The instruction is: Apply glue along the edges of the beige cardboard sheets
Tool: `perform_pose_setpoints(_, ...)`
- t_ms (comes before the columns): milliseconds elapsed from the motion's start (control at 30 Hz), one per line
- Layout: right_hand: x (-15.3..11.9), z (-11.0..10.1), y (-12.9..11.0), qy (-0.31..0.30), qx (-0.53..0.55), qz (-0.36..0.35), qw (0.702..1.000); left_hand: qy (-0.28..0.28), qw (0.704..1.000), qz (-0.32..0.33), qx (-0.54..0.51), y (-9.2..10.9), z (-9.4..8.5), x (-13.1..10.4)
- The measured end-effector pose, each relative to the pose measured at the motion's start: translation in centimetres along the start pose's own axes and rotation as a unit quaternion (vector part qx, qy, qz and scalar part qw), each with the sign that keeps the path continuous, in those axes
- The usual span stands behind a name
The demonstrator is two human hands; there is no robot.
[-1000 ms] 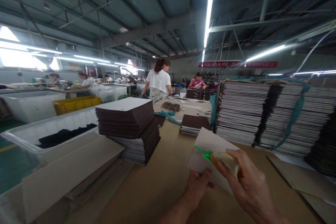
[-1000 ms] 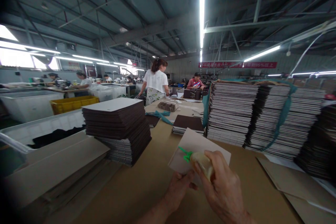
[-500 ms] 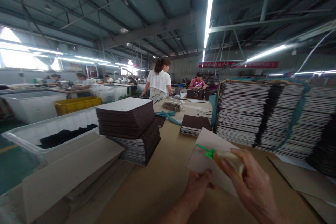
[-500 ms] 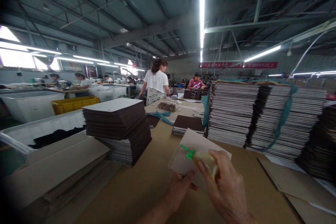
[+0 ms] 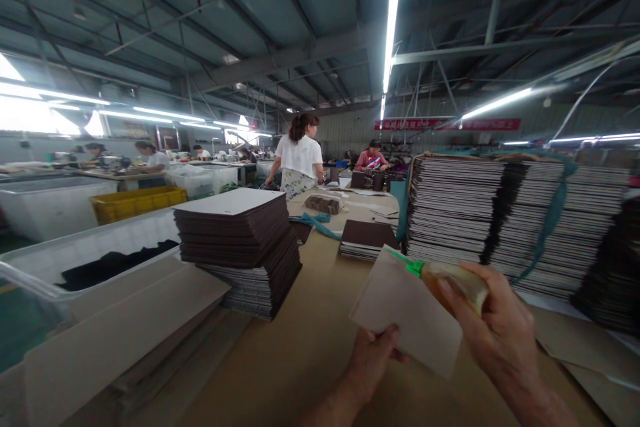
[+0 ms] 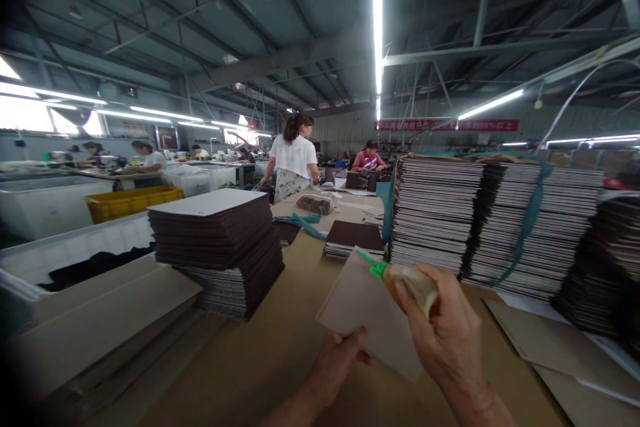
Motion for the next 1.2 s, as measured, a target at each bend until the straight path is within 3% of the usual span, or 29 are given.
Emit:
perform_pose_setpoints(233, 0.3, 0.2, -1.4, -0.013, 0.002, -0.067, 0.998, -0.027, 1.000, -0.005, -0.006, 0.2, 0.4, -0.1)
perform_pose_setpoints(467, 0.3, 0.0, -1.8, -0.006, -0.013, -0.086, 0.996, -0.034, 0.999, -0.012, 0.014, 0.3, 0.7, -0.3)
perform_pose_setpoints(567, 0.2, 0.6, -1.7, -0.029, -0.004, -0.079, 0.996, -0.034, 0.999, -0.009, 0.014, 0.6, 0.9, -0.4)
perform_pose_setpoints(667, 0.2, -0.1, -1.6, 0.010, -0.013, -0.080, 0.997, -0.029, 0.999, -0.014, 0.017, 0.6, 0.9, -0.4)
perform_pose_setpoints(833, 0.1, 0.5, -2.1, -0.027, 0.002, -0.096, 0.995, -0.024, 1.000, -0.014, 0.015, 0.5, 0.7, -0.3)
perform_pose_setpoints(967, 0.1, -0.2, -2.2, -0.004, -0.009, -0.088, 0.996, -0.036, 0.999, -0.008, 0.015, 0.5, 0.8, -0.4)
perform_pose_setpoints(1100, -0.2, 0.8, -1.8, -0.042, 0.011, -0.089, 0.995, -0.019, 0.999, -0.009, 0.024, 0.3, 0.4, -0.2)
perform_pose_setpoints(1200, -0.2, 0.4, -1.5, -0.008, 0.001, -0.093, 0.996, -0.020, 1.000, -0.012, 0.017, 0.1, 0.3, -0.1)
Point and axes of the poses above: each hand's wrist, its own x-axis towards the middle knuckle, its own z-axis out of the palm, y = z × x, the point moved 10 cm from there along x, towards the middle knuckle, and after that the axes turned 12 degrees about -x, right-handed, at the moved point
